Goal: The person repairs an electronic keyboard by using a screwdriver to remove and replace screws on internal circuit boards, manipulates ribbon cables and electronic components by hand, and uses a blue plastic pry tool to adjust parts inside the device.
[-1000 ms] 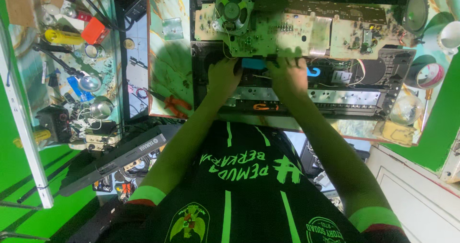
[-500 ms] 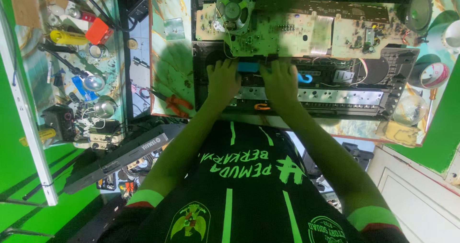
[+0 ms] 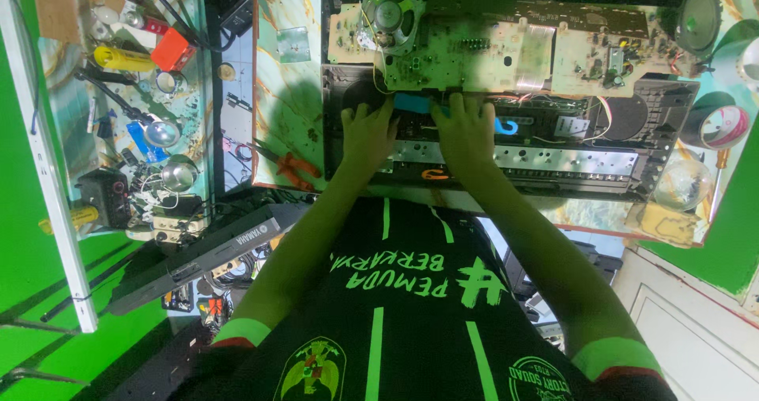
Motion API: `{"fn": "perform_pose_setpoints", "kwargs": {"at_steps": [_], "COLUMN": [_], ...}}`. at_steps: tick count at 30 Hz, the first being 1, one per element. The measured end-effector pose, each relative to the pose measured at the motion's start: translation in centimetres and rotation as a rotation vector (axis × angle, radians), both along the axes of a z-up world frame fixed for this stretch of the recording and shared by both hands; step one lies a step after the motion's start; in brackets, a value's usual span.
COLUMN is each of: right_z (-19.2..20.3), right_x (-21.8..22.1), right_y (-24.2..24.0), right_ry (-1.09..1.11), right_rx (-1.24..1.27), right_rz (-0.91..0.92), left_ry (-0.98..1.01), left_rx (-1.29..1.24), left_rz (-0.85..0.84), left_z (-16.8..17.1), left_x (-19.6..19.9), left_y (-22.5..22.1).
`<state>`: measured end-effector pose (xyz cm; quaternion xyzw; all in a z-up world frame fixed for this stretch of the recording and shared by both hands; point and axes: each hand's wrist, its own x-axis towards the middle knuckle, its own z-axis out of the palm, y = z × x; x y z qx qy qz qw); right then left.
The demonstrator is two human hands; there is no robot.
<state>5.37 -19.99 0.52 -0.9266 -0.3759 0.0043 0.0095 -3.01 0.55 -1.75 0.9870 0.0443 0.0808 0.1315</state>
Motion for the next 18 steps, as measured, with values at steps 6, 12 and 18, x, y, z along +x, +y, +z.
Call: {"fn": "perform_pose_setpoints", "kwargs": {"at_steps": [6,12,18], "right_z": [0.5,-0.7,-0.6], "right_x": [0.6,0.2,0.5], "right_y": [-2.3,0.8,-1.8], "right_ry": [0.075,-0.07,-0.021], "right_rx": [-0.069,0.023,0.024], "right_rz": [-0.096,0.009,-0.072], "left_ry": [0.033,0.118,0.098], "left_rx": [-0.017,-0.019,-0.034], "left_rz": [0.017,0.046,0.022], "left_z": [-0.4,0.0,0.2], "left_x": [0.2,0.5,0.5], "left_y": [-0.2,0.0,0.1]}}
